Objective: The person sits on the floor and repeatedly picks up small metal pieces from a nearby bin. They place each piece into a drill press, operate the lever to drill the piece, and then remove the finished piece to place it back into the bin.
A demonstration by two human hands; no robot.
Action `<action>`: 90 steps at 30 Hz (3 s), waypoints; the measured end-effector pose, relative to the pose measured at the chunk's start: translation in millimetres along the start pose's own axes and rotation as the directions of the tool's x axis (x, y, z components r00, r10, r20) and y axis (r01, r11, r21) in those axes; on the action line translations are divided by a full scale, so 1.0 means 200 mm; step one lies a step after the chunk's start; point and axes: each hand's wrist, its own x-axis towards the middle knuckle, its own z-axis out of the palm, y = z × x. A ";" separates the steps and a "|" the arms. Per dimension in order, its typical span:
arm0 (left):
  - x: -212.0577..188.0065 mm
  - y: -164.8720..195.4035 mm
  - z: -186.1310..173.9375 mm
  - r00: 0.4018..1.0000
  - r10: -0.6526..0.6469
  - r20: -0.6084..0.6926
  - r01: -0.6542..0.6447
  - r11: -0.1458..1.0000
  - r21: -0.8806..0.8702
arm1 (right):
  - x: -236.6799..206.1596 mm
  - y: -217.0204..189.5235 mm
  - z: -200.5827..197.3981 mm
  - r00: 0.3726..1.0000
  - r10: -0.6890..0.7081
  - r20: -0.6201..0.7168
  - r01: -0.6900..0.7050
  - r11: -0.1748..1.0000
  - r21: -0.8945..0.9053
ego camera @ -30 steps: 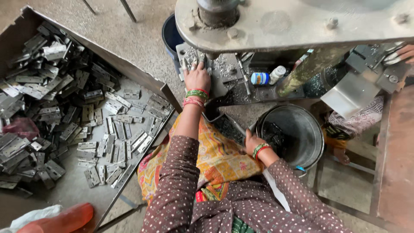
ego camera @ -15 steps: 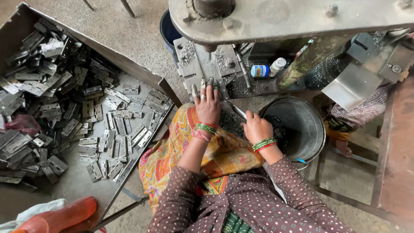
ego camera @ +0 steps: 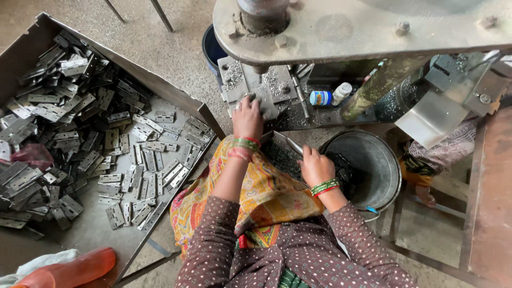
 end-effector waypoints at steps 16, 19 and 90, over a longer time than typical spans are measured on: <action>-0.15 0.10 0.14 0.997 0.034 0.074 -0.055 0.947 0.317 | 0.00 0.05 0.04 1.000 -0.013 0.022 0.014 0.999 -0.036; -0.04 0.07 0.20 0.997 -0.036 0.067 0.014 0.953 0.303 | 0.00 0.07 0.08 1.000 -0.019 0.015 0.020 0.999 -0.044; 0.18 -0.03 0.25 0.992 -0.022 0.123 -0.012 0.963 0.271 | -0.03 0.11 0.23 0.737 0.167 0.655 -0.175 0.983 -0.053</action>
